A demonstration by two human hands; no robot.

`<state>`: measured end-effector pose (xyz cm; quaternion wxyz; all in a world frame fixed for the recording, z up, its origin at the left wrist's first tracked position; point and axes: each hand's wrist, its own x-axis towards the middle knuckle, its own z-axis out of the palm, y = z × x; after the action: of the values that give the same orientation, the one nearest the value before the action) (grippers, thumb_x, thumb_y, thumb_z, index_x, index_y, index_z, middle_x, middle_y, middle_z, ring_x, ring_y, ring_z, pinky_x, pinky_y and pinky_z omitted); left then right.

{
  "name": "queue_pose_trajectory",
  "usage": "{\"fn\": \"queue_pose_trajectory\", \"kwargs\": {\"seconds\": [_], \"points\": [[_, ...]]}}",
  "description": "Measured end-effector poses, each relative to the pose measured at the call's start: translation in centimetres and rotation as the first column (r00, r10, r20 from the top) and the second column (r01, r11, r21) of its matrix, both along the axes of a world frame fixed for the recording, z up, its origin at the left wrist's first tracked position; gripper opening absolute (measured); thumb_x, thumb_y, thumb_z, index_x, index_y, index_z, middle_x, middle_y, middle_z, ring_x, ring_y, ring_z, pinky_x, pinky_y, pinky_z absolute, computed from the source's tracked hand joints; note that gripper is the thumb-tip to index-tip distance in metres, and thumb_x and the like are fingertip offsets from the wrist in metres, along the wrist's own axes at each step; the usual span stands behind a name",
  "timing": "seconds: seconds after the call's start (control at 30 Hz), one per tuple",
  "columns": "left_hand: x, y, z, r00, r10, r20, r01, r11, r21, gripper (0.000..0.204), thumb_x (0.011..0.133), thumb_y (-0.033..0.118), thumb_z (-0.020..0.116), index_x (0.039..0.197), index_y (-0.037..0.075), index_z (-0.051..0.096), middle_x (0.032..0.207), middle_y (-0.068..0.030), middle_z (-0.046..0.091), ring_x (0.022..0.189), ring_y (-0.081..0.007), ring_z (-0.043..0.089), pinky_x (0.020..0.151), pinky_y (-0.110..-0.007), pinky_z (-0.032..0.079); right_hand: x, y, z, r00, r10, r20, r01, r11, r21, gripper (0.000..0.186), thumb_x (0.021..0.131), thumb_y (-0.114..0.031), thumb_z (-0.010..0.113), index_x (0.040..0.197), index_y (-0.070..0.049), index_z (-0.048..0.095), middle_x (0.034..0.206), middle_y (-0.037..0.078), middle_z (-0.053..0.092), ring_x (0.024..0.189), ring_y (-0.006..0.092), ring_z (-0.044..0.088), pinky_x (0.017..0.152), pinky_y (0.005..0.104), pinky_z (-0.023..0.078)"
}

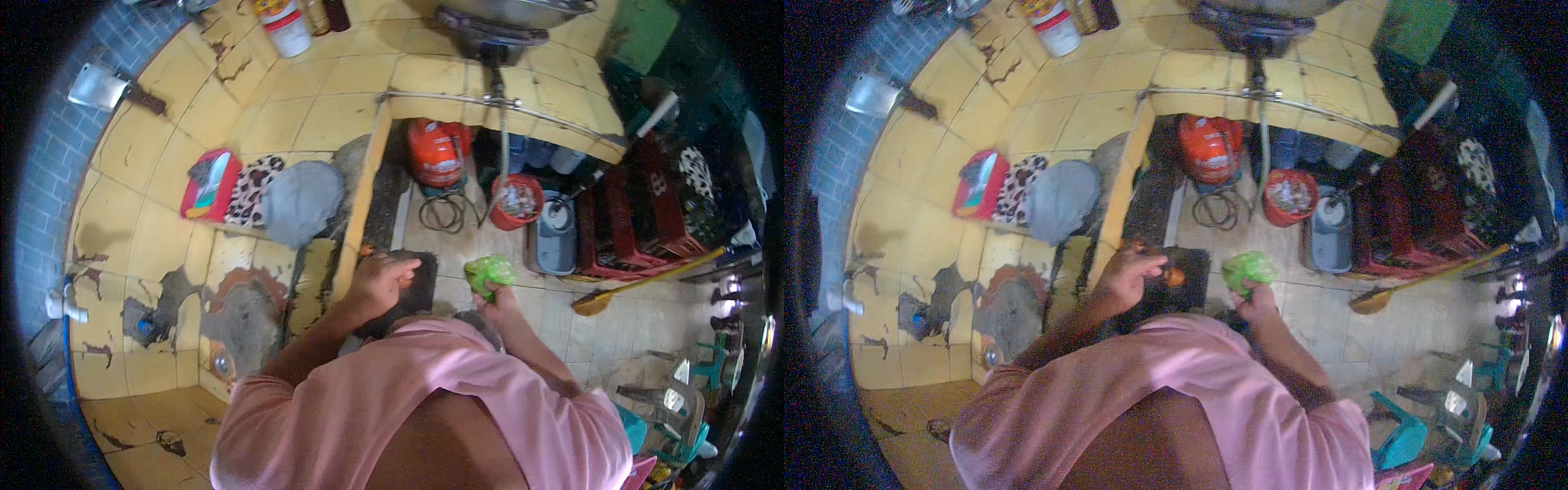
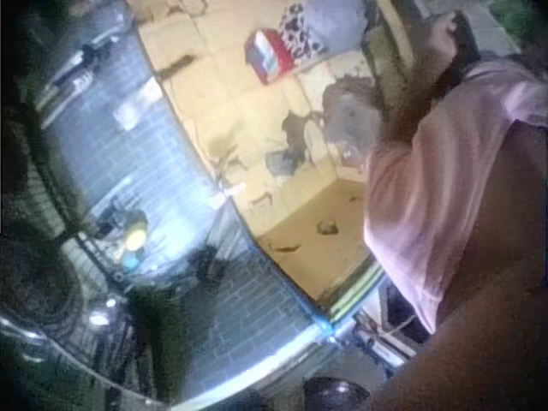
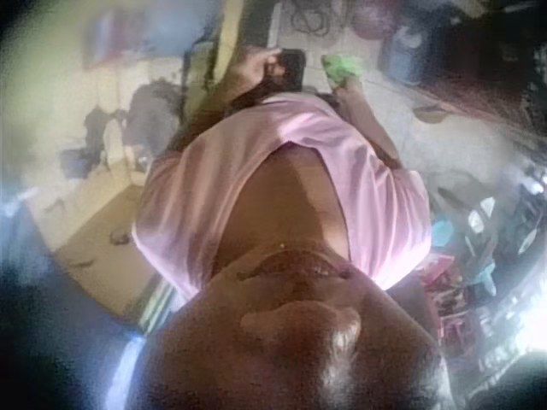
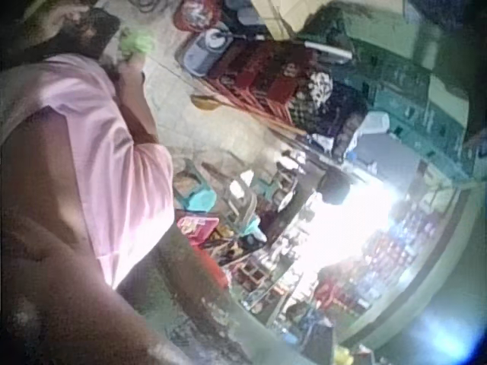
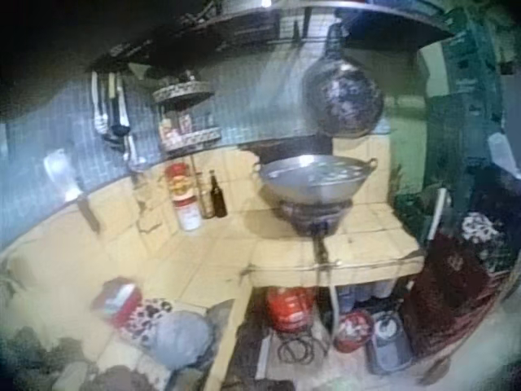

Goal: The person retrieves a green vegetable from the refrigerator, removes it from a plastic bag, and places it on a cutting board. They then move around the kitchen, handling a pot lid and other items before returning to the vegetable.

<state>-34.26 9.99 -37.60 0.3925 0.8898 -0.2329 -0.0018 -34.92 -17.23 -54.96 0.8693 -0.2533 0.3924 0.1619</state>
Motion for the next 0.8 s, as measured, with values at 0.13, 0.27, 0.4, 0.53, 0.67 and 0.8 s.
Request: {"fn": "queue_pose_trajectory", "kwargs": {"seconds": [0.13,0.27,0.4,0.53,0.67,0.8], "points": [[-0.1,1.2,1.0,0.964,0.063,0.258,-0.094,0.990,0.109,0.027,0.064,-0.002,0.053,0.087,0.008,0.064,0.089,-0.0098,0.062,0.087,-0.0292,0.055,0.080,-0.041,0.040,4.4,-1.4,-4.3,0.992,0.120,-0.047,-0.122,0.991,-0.058,0.034,0.081,-0.003,0.046,0.114,-0.007,0.045,0.105,0.014,0.054,0.089,0.0300,0.056,0.066,0.0406,0.051],[1.1,3.5,-0.1,0.878,0.279,0.389,-0.392,0.885,0.250,0.022,0.065,0.009,0.060,0.086,0.013,0.064,0.104,-0.0034,0.057,0.097,-0.0269,0.051,0.086,-0.045,0.034,11.9,0.0,-7.8,0.997,0.070,-0.042,-0.071,0.997,-0.030,0.036,0.081,0.000,0.042,0.117,-0.004,0.042,0.108,0.017,0.052,0.096,0.0341,0.055,0.079,0.0471,0.050],[3.9,4.7,-1.3,0.743,0.513,0.430,-0.655,0.689,0.310,0.025,0.069,0.013,0.060,0.093,0.013,0.062,0.108,-0.0070,0.055,0.099,-0.0299,0.050,0.088,-0.045,0.032,21.7,4.6,-11.2,0.968,0.156,-0.196,-0.206,0.942,-0.266,0.032,0.082,-0.007,0.046,0.114,-0.003,0.045,0.108,0.016,0.053,0.100,0.0323,0.054,0.087,0.0438,0.045],[5.1,4.4,-4.8,0.653,0.663,0.366,-0.729,0.419,0.542,0.038,0.070,0.015,0.060,0.108,0.013,0.056,0.112,-0.0134,0.051,0.100,-0.0352,0.047,0.087,-0.048,0.030,31.4,9.4,-14.7,0.938,0.240,-0.249,-0.337,0.798,-0.500,0.030,0.083,-0.017,0.046,0.110,-0.004,0.049,0.102,0.014,0.055,0.094,0.0303,0.053,0.084,0.0407,0.045],[5.6,3.5,-3.1,0.635,0.743,0.214,-0.683,0.408,0.606,0.042,0.064,0.017,0.063,0.104,0.014,0.054,0.110,-0.0148,0.048,0.100,-0.0344,0.043,0.084,-0.051,0.030,41.3,16.2,-16.6,0.901,0.435,0.008,-0.352,0.740,-0.574,0.031,0.085,-0.027,0.046,0.107,-0.005,0.052,0.095,0.012,0.056,0.089,0.0283,0.053,0.082,0.0376,0.045],[6.4,2.9,-2.0,0.609,0.732,0.306,-0.733,0.373,0.569,0.043,0.057,0.017,0.065,0.099,0.015,0.054,0.107,-0.0126,0.048,0.100,-0.0328,0.043,0.082,-0.051,0.031,47.3,22.8,-17.0,0.604,0.604,0.520,-0.434,0.796,-0.421,0.035,0.086,-0.037,0.047,0.103,-0.007,0.055,0.089,0.010,0.058,0.083,0.0264,0.053,0.079,0.0345,0.044]]}}
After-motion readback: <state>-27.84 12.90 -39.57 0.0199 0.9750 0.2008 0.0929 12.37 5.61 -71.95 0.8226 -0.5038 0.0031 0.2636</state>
